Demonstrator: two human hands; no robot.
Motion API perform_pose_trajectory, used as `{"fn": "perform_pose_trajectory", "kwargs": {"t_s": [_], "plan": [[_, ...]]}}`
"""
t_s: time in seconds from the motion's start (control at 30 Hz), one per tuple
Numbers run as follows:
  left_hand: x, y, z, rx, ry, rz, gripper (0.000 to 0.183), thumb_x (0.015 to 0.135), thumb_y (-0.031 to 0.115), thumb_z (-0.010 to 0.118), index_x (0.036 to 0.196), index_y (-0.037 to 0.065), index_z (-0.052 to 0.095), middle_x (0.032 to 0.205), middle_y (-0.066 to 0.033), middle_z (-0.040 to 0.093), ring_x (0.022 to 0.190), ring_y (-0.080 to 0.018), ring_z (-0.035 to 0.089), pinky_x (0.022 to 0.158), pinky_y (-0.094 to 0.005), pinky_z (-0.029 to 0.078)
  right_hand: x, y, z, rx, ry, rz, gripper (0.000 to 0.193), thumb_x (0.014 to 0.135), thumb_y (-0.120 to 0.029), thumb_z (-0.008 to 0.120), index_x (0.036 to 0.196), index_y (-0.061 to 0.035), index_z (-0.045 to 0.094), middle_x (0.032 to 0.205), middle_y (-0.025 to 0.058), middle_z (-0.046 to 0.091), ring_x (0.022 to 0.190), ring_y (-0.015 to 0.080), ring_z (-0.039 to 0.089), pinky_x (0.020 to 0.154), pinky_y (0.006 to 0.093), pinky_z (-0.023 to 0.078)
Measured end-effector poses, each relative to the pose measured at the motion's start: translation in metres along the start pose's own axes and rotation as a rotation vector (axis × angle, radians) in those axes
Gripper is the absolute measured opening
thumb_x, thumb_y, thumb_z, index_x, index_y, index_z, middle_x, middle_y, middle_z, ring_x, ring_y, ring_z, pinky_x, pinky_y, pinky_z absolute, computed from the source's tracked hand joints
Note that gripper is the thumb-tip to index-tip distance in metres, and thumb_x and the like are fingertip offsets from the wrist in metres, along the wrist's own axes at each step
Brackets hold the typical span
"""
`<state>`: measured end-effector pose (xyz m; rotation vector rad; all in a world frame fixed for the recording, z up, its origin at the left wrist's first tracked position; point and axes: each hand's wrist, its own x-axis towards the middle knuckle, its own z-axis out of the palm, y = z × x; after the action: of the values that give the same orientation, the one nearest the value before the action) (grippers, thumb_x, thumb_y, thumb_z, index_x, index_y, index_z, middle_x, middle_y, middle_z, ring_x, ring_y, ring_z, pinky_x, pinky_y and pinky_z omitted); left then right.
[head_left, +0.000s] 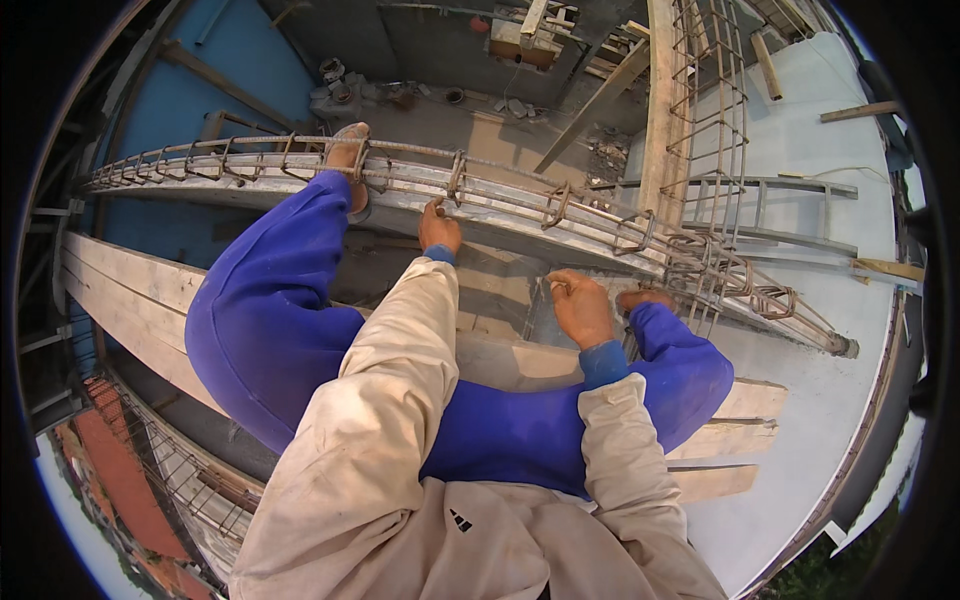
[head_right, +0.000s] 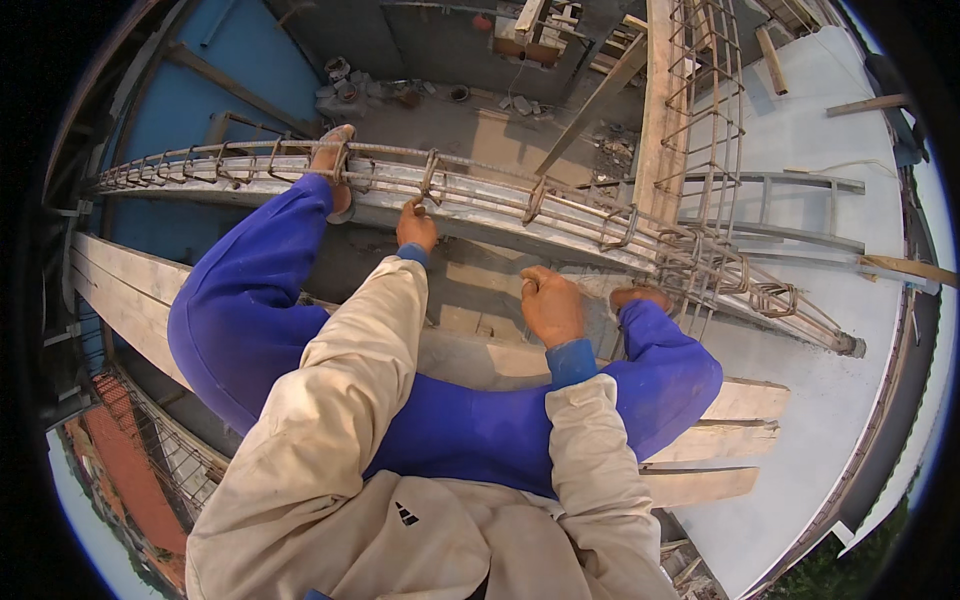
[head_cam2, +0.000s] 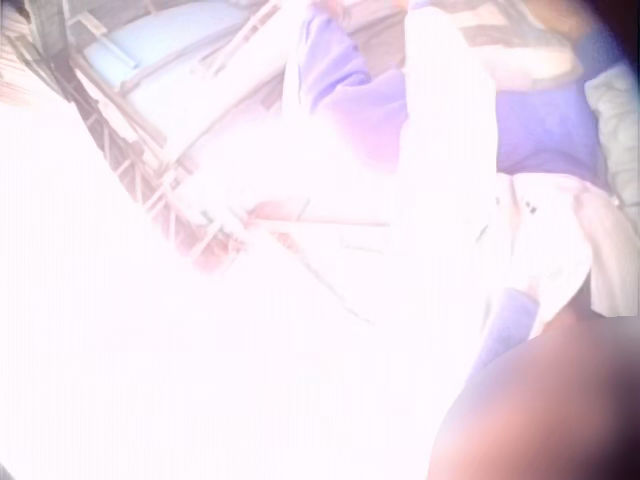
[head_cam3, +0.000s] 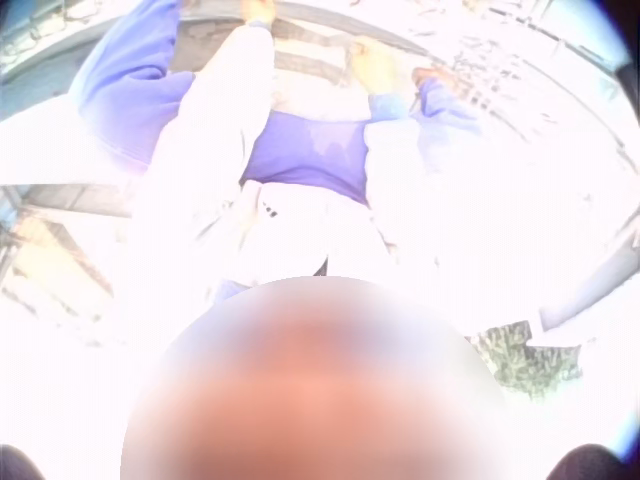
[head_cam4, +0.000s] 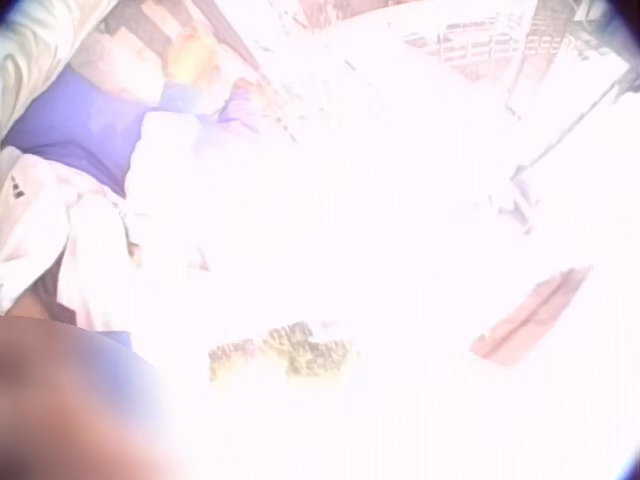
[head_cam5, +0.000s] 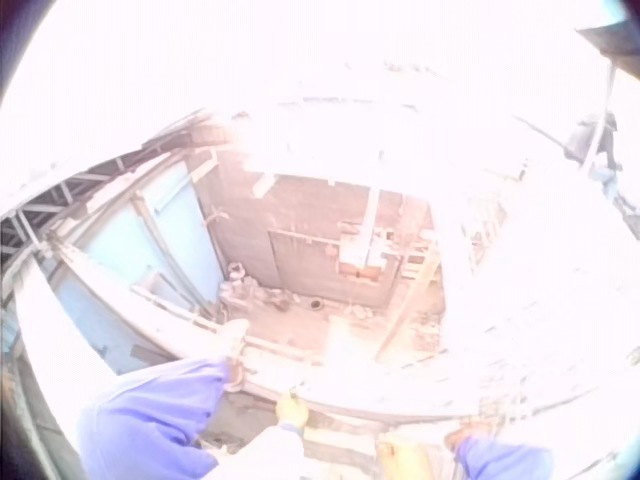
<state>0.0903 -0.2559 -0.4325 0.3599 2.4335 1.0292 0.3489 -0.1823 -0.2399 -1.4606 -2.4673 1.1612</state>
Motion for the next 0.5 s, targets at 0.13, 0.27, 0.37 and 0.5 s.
{"fn": "perform_pose_trajectory", "kwargs": {"t_s": [0.13, 0.27, 0.37, 0.5], "plan": [[-0.002, 0.027, -0.015, 0.454, 0.002, 0.28, 0.039, 0.089, 0.007, 0.058, 0.126, 0.006, 0.068, 0.146, -0.0118, 0.051, 0.132, -0.0374, 0.049, 0.111, -0.0513, 0.041, 0.017, -0.014, 0.006, -0.023, -0.072, 0.043, 0.026, 0.094, -0.018, 0.061, 0.112, -0.0074, 0.077, 0.104, 0.0195, 0.076, 0.101, 0.0378, 0.073, 0.091, 0.0448, 0.057], [0.006, 0.039, -0.024, 0.714, -0.139, 0.263, 0.035, 0.101, 0.018, 0.053, 0.133, 0.013, 0.065, 0.144, -0.0051, 0.054, 0.13, -0.0342, 0.05, 0.107, -0.0518, 0.043, 0.025, -0.015, 0.01, -0.012, -0.088, 0.07, 0.027, 0.094, -0.019, 0.06, 0.112, -0.0063, 0.076, 0.103, 0.0211, 0.075, 0.098, 0.039, 0.073, 0.09, 0.0454, 0.057], [0.011, 0.042, -0.029, 0.82, -0.264, 0.24, 0.036, 0.106, 0.021, 0.044, 0.134, 0.014, 0.065, 0.147, -0.0018, 0.053, 0.13, -0.0325, 0.052, 0.108, -0.0502, 0.043, 0.032, -0.015, 0.015, 0.002, -0.092, 0.086, 0.027, 0.094, -0.018, 0.06, 0.112, -0.0062, 0.076, 0.102, 0.0221, 0.075, 0.097, 0.0401, 0.073, 0.089, 0.0459, 0.057], [0.006, 0.054, -0.036, 0.66, -0.238, 0.138, 0.037, 0.106, 0.022, 0.043, 0.134, 0.016, 0.065, 0.148, -0.0013, 0.052, 0.13, -0.0348, 0.053, 0.11, -0.049, 0.045, 0.047, -0.023, 0.024, 0.016, -0.033, 0.026, 0.026, 0.094, -0.016, 0.06, 0.11, -0.0063, 0.077, 0.101, 0.0226, 0.075, 0.098, 0.0414, 0.072, 0.091, 0.0459, 0.057]]}}
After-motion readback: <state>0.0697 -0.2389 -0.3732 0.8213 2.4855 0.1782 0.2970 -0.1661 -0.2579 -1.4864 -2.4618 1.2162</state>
